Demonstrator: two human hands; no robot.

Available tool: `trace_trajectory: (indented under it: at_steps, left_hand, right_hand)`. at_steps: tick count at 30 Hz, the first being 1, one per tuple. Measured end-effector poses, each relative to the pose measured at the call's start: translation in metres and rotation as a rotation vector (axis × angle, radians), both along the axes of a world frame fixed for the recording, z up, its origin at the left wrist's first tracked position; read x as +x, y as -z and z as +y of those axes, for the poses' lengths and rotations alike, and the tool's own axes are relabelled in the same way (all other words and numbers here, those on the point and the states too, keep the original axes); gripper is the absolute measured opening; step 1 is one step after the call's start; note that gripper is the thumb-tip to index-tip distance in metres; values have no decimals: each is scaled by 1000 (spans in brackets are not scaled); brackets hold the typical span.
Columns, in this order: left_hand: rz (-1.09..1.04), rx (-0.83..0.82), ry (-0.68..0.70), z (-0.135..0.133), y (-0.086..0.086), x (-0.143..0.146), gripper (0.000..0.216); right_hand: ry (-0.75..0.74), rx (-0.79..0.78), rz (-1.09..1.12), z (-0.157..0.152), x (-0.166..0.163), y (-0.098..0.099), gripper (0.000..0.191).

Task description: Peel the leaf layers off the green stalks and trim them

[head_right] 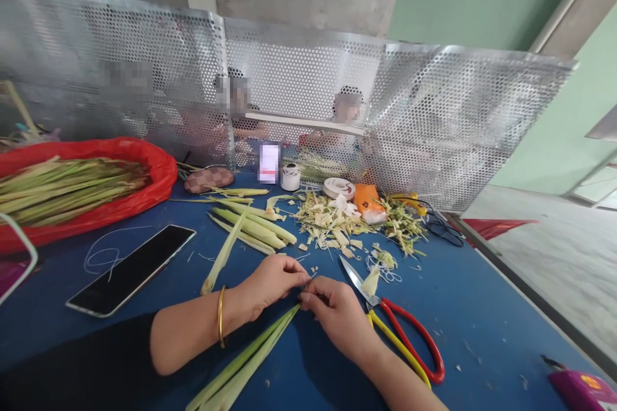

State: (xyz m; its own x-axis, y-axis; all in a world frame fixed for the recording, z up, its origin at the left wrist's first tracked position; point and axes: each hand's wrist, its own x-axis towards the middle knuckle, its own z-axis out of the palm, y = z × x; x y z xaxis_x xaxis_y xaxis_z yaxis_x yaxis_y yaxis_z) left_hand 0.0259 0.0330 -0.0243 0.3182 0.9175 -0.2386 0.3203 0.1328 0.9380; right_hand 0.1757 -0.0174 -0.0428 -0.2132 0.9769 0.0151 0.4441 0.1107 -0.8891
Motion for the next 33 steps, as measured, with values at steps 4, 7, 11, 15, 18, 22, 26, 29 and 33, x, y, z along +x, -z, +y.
trace_trajectory:
  at_steps: [4,7,11,15,18,22,26,29,33]
  left_hand:
    - [-33,-35,-8,-1,1,1,13]
    - [-64,-143,16,1,-1,0,21]
    - [-12,-136,59,2,-2,-1,25]
    - [12,-124,24,1,0,0,10]
    - [13,-133,46,1,-1,0,8]
    - [-18,-158,76,2,-3,1,11]
    - [-108,-214,61,4,-3,1,12]
    - [-148,-249,68,5,-4,0,13]
    - [-195,-264,126,5,-4,-2,8]
  right_hand:
    - [-7,22,-29,0,1,2,25]
    - [-11,21,-39,1,1,2,26]
    - [-13,32,-50,1,2,0,25]
    - [-11,33,-69,-1,2,-1,25]
    - [-11,36,-71,-1,2,-1,24]
    - [-26,42,-49,-1,2,-1,24]
    - [-24,13,-11,-1,2,-3,24]
    - [2,-35,25,0,2,-4,24]
    - [22,-68,68,1,2,-4,23]
